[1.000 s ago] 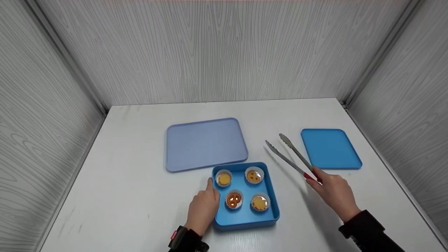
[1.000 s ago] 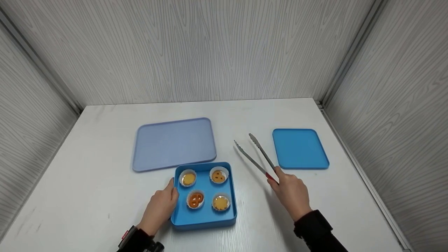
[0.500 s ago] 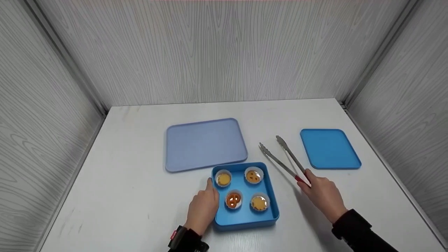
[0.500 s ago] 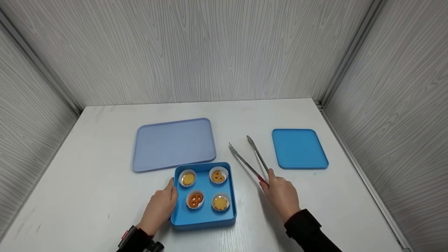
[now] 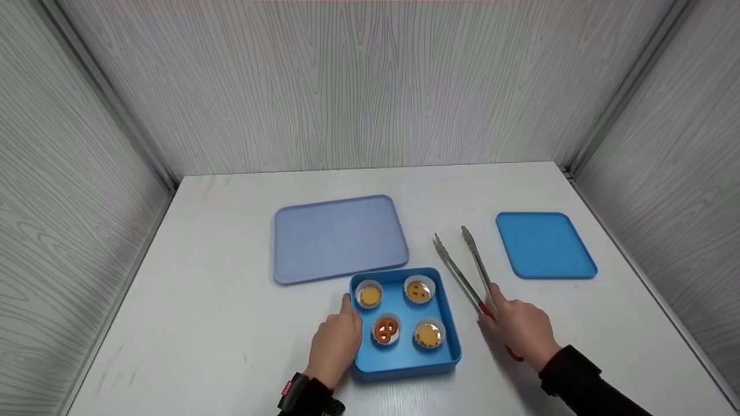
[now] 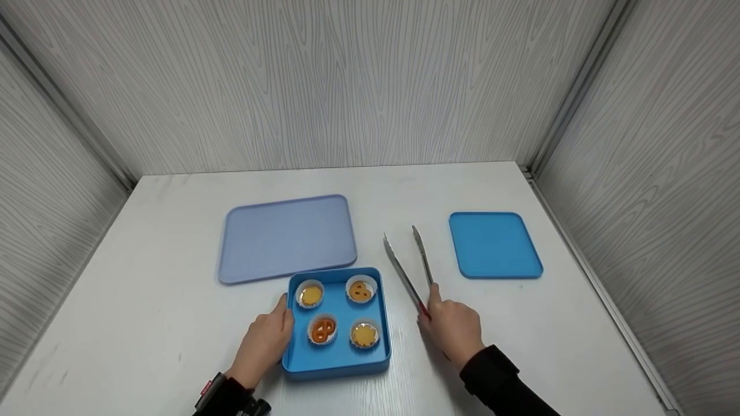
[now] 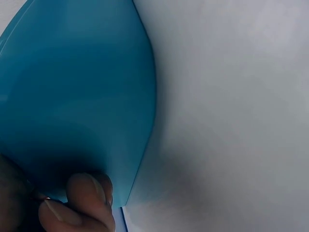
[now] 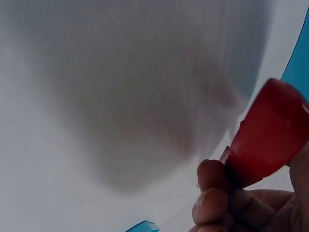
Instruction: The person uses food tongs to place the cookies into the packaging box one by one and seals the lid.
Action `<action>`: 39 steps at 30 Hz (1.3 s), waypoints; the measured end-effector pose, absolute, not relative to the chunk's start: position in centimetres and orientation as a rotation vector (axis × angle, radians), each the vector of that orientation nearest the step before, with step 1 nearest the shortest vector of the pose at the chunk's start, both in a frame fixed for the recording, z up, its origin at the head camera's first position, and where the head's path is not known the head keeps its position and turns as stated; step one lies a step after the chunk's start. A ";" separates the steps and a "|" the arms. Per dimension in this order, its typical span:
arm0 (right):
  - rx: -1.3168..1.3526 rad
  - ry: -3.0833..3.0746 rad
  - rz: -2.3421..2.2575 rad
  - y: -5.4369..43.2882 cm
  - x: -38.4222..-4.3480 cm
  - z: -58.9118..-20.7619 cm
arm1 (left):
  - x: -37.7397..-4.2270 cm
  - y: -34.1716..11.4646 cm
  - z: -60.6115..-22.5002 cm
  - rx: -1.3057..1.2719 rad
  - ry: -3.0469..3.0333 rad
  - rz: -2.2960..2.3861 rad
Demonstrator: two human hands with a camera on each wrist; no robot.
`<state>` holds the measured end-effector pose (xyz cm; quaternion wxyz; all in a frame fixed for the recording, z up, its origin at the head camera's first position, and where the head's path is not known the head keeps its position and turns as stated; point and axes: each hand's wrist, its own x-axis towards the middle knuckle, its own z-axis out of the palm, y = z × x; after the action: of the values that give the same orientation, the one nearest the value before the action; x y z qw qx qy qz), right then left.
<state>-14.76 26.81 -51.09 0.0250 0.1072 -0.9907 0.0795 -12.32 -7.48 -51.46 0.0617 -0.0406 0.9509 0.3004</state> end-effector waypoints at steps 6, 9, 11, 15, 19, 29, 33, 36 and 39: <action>0.314 -3.167 0.282 26.8 -14.9 -51.5 | -12.2 -7.5 -51.6 -0.092 2.901 0.934; 0.295 -3.214 0.329 26.8 -15.0 -51.4 | -12.3 -7.5 -51.7 -0.092 2.897 0.929; 0.293 -3.224 0.346 26.8 -15.0 -51.2 | -12.3 -7.6 -51.7 -0.096 2.891 0.925; 0.310 -3.169 0.343 27.4 -15.3 -50.4 | -12.3 -7.6 -51.6 -0.100 2.884 0.920; 0.407 -2.944 0.302 29.1 -16.4 -49.6 | -12.4 -7.5 -51.5 -0.106 2.875 0.919; 0.559 -2.704 0.259 35.2 -19.0 -49.5 | -12.4 -7.6 -51.4 -0.100 2.835 0.990; 0.502 -2.843 0.245 36.7 -19.7 -49.9 | -12.3 -7.8 -51.5 -0.099 2.843 1.009; 0.480 -2.911 0.204 37.4 -20.3 -50.3 | -12.2 -8.1 -51.3 -0.091 2.864 1.034; 0.471 -2.944 0.129 37.7 -20.7 -50.7 | -12.2 -8.5 -50.8 -0.095 2.898 1.057</action>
<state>-20.65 37.70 -50.69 0.0787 0.1572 -0.9835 0.0432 -12.19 -8.46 -50.83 0.0276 -0.0309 0.9386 0.3425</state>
